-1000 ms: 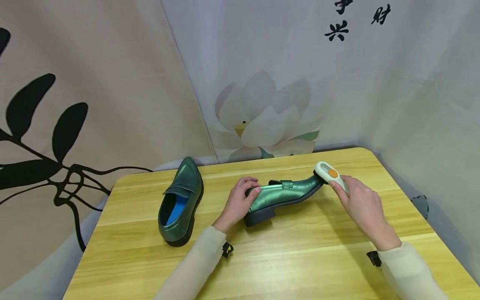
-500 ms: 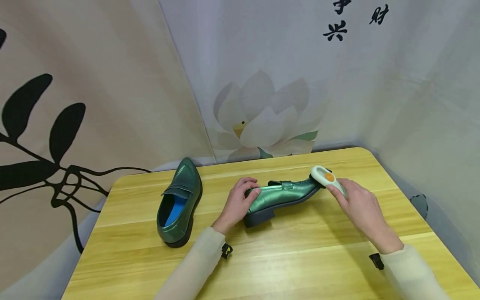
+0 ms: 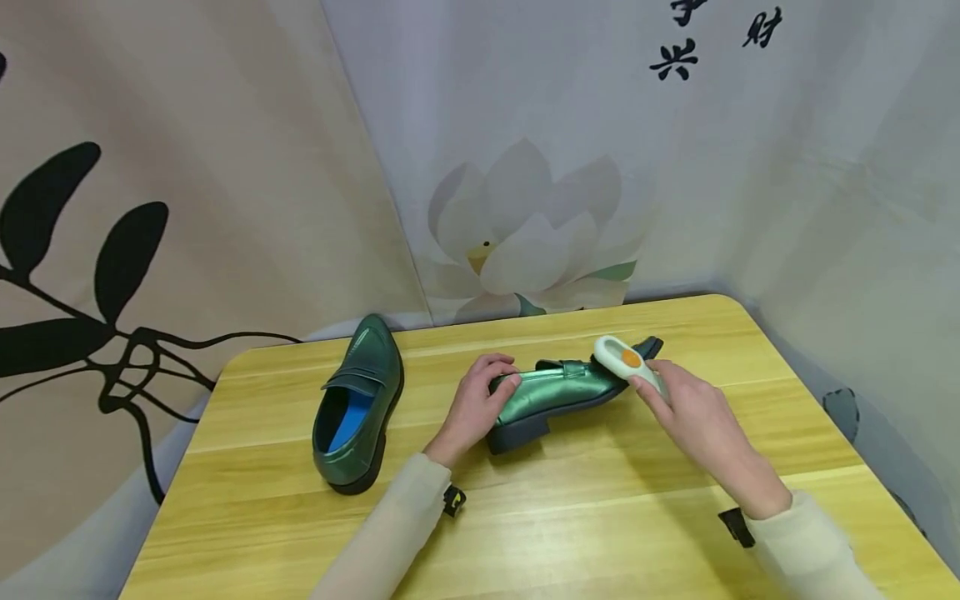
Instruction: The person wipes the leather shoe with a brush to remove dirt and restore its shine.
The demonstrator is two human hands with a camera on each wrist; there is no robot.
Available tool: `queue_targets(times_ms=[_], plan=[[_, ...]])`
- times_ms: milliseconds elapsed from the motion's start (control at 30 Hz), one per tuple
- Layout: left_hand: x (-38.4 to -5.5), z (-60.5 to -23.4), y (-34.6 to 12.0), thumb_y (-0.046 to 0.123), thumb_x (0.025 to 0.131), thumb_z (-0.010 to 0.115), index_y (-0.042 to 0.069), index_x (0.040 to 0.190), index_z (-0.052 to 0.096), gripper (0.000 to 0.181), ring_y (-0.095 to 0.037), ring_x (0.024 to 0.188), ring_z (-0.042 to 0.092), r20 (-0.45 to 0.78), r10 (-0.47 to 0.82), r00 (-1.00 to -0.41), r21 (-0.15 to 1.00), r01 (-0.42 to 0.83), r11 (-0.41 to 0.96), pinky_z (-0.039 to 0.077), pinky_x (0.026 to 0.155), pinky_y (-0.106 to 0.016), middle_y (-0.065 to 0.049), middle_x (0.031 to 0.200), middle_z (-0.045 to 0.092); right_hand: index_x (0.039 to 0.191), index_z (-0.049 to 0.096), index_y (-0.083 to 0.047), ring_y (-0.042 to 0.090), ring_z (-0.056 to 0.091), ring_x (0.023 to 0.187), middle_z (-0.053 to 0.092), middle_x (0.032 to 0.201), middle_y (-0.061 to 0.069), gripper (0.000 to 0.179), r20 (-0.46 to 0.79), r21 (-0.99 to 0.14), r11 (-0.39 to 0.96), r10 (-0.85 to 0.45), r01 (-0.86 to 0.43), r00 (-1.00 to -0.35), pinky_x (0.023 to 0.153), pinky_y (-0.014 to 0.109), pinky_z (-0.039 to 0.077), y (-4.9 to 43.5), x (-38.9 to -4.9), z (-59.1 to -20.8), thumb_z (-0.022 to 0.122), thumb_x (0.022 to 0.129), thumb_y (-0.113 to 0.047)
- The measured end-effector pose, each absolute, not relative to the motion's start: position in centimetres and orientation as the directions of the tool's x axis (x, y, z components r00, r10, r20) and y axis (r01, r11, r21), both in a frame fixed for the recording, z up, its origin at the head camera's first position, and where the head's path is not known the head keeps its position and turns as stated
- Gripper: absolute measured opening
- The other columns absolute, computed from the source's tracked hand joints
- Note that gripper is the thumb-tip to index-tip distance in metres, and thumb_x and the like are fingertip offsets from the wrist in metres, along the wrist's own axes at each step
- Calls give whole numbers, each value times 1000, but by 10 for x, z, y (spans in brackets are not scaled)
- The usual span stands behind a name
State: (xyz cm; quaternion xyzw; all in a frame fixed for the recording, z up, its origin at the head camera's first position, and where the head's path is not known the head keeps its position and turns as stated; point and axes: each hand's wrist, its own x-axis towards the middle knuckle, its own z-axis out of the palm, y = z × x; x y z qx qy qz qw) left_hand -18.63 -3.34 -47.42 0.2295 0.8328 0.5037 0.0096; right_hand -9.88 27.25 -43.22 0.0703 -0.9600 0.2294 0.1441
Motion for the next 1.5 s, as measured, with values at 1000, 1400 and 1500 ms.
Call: queue_targets(times_ms=[1000,1400,1500], plan=[[-185,-470,-35,24,108,59,6,113,73,24,-32,135,50,214,400,-891,830,382,406,40,112,-52,-10,141,58,127,63,2,22,59,67,71,97,14,42,356,-398,890,-76,-224,-931,56,45,50,269,-92,-440,65,104,-32],[-183,-472,-32,26,108,58,6,113,73,25,-31,134,51,200,401,-894,825,374,423,41,111,-50,-9,140,59,129,58,9,25,50,60,60,78,12,46,417,-430,893,62,-137,-907,49,39,38,312,-113,-451,56,109,-32],[-184,-470,-34,26,108,58,6,114,73,26,-31,135,51,197,395,-897,822,371,431,41,111,-50,-9,140,59,128,58,7,22,51,62,62,82,10,40,466,-413,880,-18,-235,-885,52,39,42,298,-105,-452,61,107,-26]])
